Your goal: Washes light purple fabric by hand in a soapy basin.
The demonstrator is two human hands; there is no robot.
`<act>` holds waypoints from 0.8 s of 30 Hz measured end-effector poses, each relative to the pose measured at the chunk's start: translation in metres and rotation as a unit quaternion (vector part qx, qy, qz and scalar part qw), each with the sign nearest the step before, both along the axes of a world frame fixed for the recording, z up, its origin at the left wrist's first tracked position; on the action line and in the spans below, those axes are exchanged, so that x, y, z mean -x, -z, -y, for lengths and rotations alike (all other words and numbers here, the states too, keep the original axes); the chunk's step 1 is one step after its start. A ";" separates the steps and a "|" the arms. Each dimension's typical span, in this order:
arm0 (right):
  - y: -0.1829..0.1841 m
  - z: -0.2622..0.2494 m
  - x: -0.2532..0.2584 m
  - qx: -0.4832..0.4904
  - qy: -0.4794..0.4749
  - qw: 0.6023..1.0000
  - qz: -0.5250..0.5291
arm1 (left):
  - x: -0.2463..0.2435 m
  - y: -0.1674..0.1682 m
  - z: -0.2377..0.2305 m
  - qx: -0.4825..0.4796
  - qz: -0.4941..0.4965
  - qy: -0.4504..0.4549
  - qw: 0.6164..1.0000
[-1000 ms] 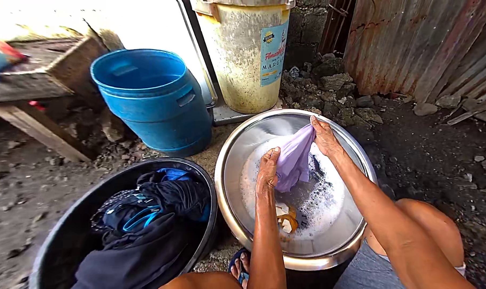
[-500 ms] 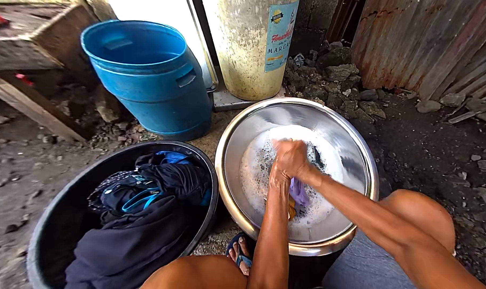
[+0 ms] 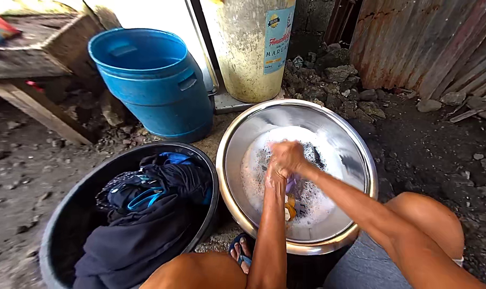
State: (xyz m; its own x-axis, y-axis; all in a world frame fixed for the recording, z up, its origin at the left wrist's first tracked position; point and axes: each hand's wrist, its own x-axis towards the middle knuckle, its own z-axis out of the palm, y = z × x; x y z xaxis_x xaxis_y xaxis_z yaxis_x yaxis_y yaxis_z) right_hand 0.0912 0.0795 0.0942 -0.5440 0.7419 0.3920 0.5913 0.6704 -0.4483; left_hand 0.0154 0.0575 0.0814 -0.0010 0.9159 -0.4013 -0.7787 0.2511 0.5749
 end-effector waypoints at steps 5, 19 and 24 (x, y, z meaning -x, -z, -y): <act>-0.007 -0.088 -0.056 0.040 0.236 0.970 -0.050 | 0.012 -0.026 0.003 -0.109 0.000 0.012 0.994; -0.062 -0.099 -0.082 0.352 -0.231 0.871 -0.255 | 0.065 -0.024 -0.017 -0.120 -0.261 -0.235 0.929; -0.053 -0.109 -0.071 0.275 -0.064 0.945 -0.164 | 0.091 -0.009 -0.028 -0.128 -0.339 -0.222 0.905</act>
State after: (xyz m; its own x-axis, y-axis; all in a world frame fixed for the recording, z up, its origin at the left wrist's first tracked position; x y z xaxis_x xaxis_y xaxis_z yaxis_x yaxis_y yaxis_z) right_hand 0.1618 0.1888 0.1476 -0.5589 0.8191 0.1295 0.2894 0.3391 -0.8951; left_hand -0.0759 0.0856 0.0905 -0.5589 0.8273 0.0555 -0.2156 -0.2097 0.9537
